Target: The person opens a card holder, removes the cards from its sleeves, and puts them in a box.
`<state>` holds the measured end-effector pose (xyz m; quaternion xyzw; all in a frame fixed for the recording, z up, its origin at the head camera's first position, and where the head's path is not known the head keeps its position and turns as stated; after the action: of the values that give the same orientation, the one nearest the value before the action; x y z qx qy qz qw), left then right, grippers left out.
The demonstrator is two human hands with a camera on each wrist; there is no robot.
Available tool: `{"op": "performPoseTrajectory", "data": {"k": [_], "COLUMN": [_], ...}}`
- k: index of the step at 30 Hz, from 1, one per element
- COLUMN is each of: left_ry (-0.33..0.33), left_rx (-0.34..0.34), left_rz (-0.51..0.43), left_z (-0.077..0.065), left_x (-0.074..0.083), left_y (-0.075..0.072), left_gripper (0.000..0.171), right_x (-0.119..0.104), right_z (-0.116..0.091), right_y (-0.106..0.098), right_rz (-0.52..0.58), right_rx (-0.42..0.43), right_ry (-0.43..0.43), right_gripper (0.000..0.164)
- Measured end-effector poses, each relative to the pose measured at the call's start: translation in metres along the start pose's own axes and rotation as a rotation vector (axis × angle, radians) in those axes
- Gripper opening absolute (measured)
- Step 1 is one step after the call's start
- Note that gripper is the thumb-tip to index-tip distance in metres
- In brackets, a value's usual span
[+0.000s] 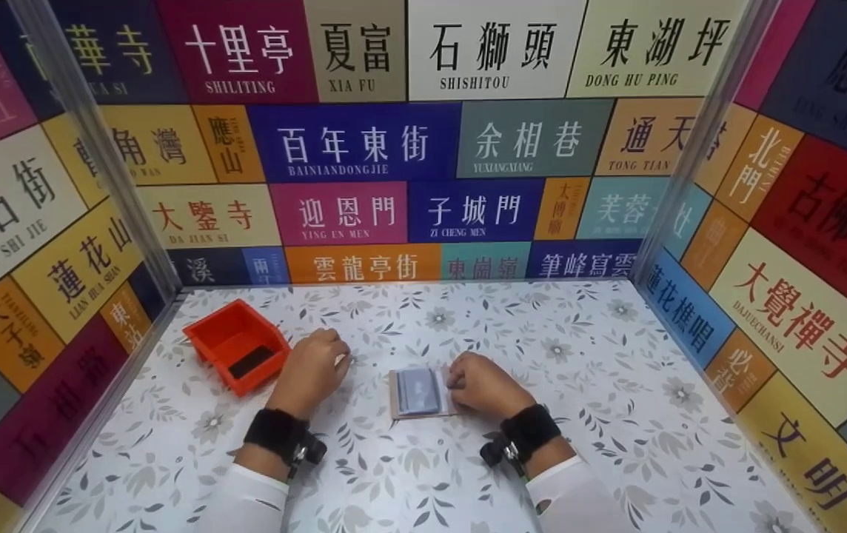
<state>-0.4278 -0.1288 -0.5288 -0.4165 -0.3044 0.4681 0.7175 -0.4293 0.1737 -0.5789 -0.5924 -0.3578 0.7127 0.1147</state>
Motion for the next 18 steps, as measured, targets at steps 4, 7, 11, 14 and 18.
{"op": "performPoseTrajectory", "data": {"k": [4, 7, 11, 14, 18], "left_ry": [-0.036, -0.022, 0.042, 0.113, 0.151], "left_rx": [-0.105, -0.157, -0.199, -0.236, -0.3], "left_rz": [-0.069, -0.127, -0.212, -0.271, -0.315], "left_z": [0.001, 0.002, 0.003, 0.003, 0.001], "left_x": [0.014, 0.028, 0.051, 0.069, 0.084], "left_y": [0.017, 0.026, 0.036, 0.043, 0.05], "left_gripper": [0.014, 0.013, 0.017, 0.028, 0.047], "right_x": [-0.001, -0.002, -0.001, -0.001, 0.0], "right_z": [0.0, -0.001, -0.001, -0.001, -0.001], "right_y": [-0.001, -0.002, -0.002, -0.002, 0.0], "right_rz": [-0.001, -0.001, 0.002, -0.005, -0.011], "right_rx": [0.003, 0.004, 0.002, -0.002, -0.008], "right_ry": [-0.002, 0.001, 0.009, 0.0, 0.0], "right_gripper": [0.013, 0.012, 0.01, 0.01, 0.011]}}
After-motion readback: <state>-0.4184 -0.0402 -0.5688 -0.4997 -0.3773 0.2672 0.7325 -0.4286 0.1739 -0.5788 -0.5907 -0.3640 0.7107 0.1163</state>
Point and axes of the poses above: each hand's wrist, its own z-axis towards the middle knuckle, its own y-axis out of the palm, x = y × z, the point moved 7 cm from there along z, towards the middle knuckle, and after that the axes turned 10 degrees about z, right-handed, at the moved point
